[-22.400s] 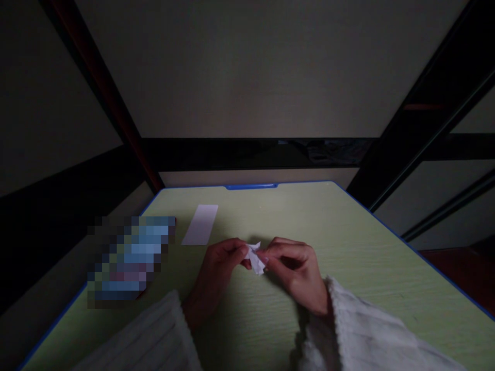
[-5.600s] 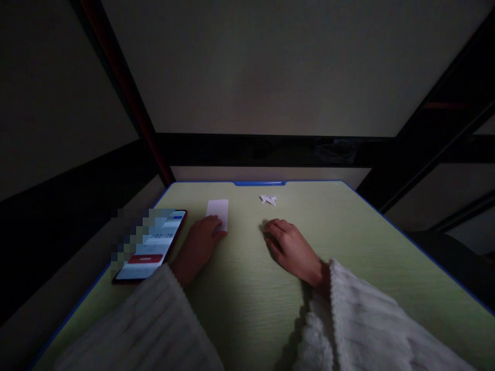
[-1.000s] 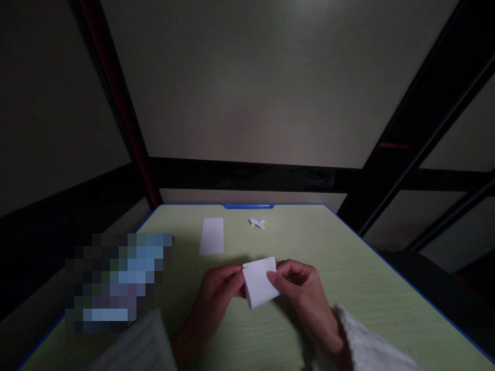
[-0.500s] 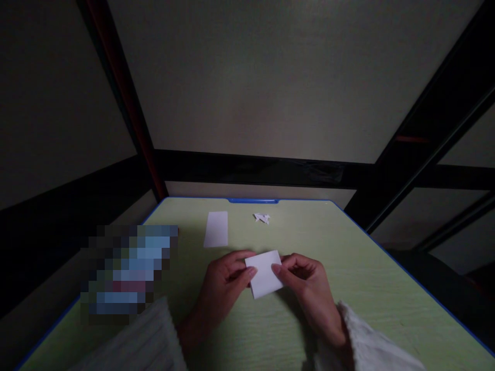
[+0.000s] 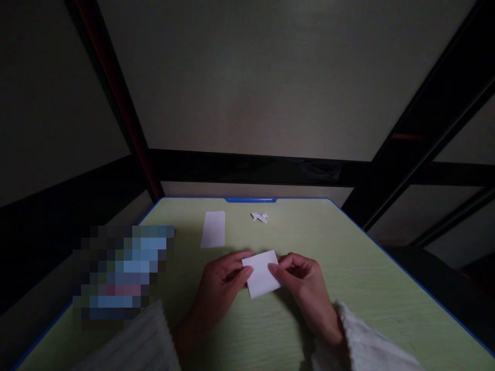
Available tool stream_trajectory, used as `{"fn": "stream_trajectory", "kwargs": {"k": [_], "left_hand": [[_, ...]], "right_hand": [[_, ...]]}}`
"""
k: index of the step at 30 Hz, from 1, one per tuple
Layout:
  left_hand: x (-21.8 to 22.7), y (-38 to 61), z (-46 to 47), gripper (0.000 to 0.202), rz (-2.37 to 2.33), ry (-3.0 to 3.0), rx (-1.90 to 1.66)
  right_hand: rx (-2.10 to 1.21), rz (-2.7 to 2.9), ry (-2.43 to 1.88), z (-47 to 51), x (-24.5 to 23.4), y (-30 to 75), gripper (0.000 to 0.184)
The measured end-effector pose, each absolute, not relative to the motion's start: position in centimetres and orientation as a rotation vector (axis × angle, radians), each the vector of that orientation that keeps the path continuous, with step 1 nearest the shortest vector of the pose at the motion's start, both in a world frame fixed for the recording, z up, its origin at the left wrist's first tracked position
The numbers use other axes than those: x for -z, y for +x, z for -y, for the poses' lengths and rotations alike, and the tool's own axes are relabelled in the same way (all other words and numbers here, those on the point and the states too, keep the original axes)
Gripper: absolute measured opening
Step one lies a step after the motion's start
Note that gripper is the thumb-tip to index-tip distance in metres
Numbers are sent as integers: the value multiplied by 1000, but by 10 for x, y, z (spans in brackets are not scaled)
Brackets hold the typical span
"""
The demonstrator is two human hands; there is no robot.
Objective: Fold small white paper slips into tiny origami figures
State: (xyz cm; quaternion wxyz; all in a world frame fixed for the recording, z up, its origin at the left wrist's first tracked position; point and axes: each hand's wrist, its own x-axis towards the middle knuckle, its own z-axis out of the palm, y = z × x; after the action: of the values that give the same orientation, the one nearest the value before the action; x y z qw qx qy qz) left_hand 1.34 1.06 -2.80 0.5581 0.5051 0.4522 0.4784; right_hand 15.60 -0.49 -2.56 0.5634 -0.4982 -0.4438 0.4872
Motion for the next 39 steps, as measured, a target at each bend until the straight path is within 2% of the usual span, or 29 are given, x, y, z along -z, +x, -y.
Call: {"fn": "stream_trajectory", "kwargs": {"k": [18,23,29,39], "left_hand": [[34,17,-14,21,-1083,1288,-1151],[38,16,-18,12,-1134,1419,-1170],[38,13,-16,12,-1078,1433,-959],[39,10,-17,11,-1049,1395,-917]], "right_hand": [[-1164,985,-1159,0,26,155,20],[-1171,997,-1180,-1,30,155,16],[-1242,1038,-1131,1,28,153,13],[-1248,1072,-1172,2,32,156,16]]}}
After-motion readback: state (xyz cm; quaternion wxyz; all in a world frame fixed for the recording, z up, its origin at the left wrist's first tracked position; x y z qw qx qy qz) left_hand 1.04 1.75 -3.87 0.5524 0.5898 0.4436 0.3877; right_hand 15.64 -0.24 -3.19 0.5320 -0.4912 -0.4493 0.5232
